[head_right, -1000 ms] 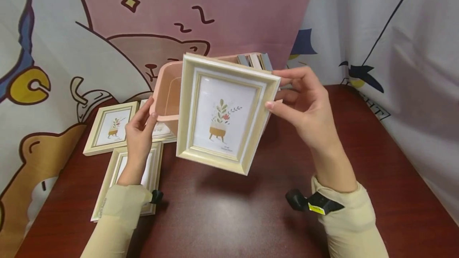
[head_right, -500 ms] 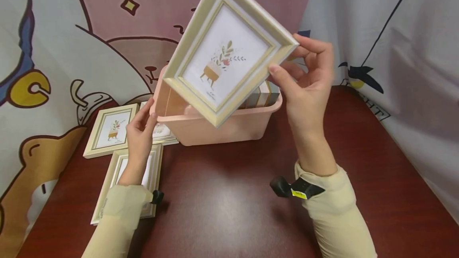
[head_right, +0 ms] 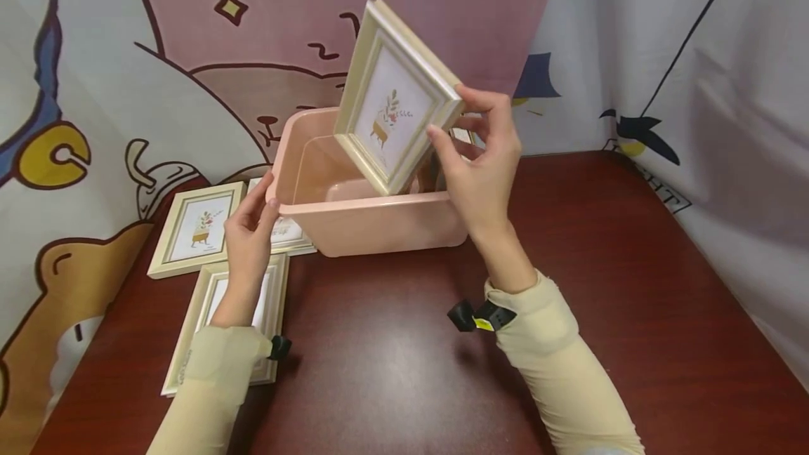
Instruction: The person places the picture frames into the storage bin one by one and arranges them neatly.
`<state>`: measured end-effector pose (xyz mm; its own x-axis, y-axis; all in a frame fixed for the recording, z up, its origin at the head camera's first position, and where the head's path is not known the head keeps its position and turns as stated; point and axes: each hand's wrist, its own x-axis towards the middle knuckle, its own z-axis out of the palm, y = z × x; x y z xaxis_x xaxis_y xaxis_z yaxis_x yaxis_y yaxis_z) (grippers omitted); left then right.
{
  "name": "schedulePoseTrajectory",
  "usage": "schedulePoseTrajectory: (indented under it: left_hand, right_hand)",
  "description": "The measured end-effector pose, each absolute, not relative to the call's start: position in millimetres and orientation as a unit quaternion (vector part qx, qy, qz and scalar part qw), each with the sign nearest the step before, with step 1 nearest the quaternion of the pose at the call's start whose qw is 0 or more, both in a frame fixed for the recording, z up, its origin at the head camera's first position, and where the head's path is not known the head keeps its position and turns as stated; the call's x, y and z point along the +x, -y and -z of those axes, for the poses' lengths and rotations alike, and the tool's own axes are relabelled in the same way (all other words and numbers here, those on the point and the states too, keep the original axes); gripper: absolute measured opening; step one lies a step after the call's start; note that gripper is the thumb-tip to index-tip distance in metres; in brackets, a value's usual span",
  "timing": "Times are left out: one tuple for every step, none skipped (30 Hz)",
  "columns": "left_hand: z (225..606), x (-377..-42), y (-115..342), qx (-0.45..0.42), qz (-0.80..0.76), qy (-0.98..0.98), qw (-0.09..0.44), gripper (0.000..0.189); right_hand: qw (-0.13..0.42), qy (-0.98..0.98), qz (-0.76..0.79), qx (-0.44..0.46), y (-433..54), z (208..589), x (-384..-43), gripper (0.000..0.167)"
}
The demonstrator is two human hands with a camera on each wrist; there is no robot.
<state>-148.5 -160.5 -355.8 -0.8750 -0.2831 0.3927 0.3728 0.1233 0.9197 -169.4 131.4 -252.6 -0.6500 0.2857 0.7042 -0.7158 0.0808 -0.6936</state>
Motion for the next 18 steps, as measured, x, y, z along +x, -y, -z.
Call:
schedulePoseTrajectory:
  left_hand:
    - [355.8, -148.3, 160.5, -0.032, 0.662, 0.706, 0.248, 0.043]
    - [355.9, -148.2, 160.6, -0.033, 0.663, 0.706, 0.248, 0.043]
    - [356.0, -148.2, 160.7, -0.033, 0.663, 0.706, 0.249, 0.043]
    - [355.8, -147.9, 160.8, -0.034, 0.662, 0.706, 0.248, 0.043]
    - [355.8, -147.8, 161.0, -0.035, 0.663, 0.706, 0.248, 0.043]
    - [355.8, -147.8, 161.2, -0.035, 0.663, 0.706, 0.247, 0.043]
    - [355.6, -147.6, 161.2, -0.035, 0.663, 0.706, 0.247, 0.043]
    - [355.4, -147.5, 161.3, -0.035, 0.663, 0.706, 0.247, 0.043]
    - [355.0, -147.1, 161.3, -0.035, 0.664, 0.705, 0.247, 0.043]
    - [354.8, -147.0, 161.0, -0.035, 0.664, 0.705, 0.247, 0.043]
    - [354.4, -146.8, 160.6, -0.034, 0.665, 0.704, 0.247, 0.043]
    - [354.1, -146.5, 160.2, -0.033, 0.665, 0.704, 0.247, 0.043]
    - [353.9, -146.5, 160.0, -0.032, 0.665, 0.705, 0.247, 0.043]
    - [353.6, -146.3, 159.7, -0.032, 0.664, 0.705, 0.247, 0.043]
    - [353.3, -146.2, 159.5, -0.031, 0.664, 0.705, 0.247, 0.043]
    - [353.2, -146.4, 159.4, -0.030, 0.663, 0.706, 0.247, 0.043]
    - [353.3, -146.6, 159.5, -0.029, 0.662, 0.707, 0.247, 0.043]
    - [353.4, -146.6, 159.5, -0.029, 0.662, 0.707, 0.247, 0.043]
  right_hand:
    - [0.379, 0.647, -0.639, 0.173, -129.7, 256.9, -169.6, 0.045]
    - [0.377, 0.664, -0.622, 0.173, -128.2, 261.3, -169.8, 0.045]
    - [0.375, 0.681, -0.605, 0.172, -126.8, 265.6, -169.9, 0.044]
    - [0.374, 0.697, -0.588, 0.172, -125.6, 269.9, -170.1, 0.043]
    - [0.373, 0.711, -0.570, 0.176, -124.7, 274.1, -170.3, 0.042]
    - [0.372, 0.727, -0.548, 0.181, -123.9, 277.8, -170.5, 0.042]
    - [0.371, 0.743, -0.525, 0.186, -123.0, 281.4, -170.3, 0.041]
    - [0.369, 0.757, -0.505, 0.190, -122.2, 284.5, -170.2, 0.041]
    - [0.366, 0.767, -0.489, 0.196, -121.3, 287.3, -170.1, 0.040]
    - [0.364, 0.777, -0.472, 0.202, -121.0, 290.0, -169.8, 0.041]
    - [0.361, 0.785, -0.459, 0.208, -120.7, 292.4, -169.5, 0.040]
    - [0.359, 0.793, -0.444, 0.212, -120.5, 294.5, -169.1, 0.040]
    - [0.357, 0.800, -0.431, 0.214, -120.3, 296.5, -168.8, 0.040]
    - [0.356, 0.805, -0.422, 0.217, -120.1, 298.3, -168.7, 0.039]
    - [0.356, 0.810, -0.411, 0.221, -120.0, 300.0, -168.4, 0.038]
    - [0.356, 0.816, -0.396, 0.225, -119.9, 301.6, -168.2, 0.038]
    - [0.358, 0.822, -0.379, 0.227, -119.8, 303.0, -168.1, 0.037]
    - [0.360, 0.829, -0.361, 0.229, -119.5, 304.4, -168.0, 0.036]
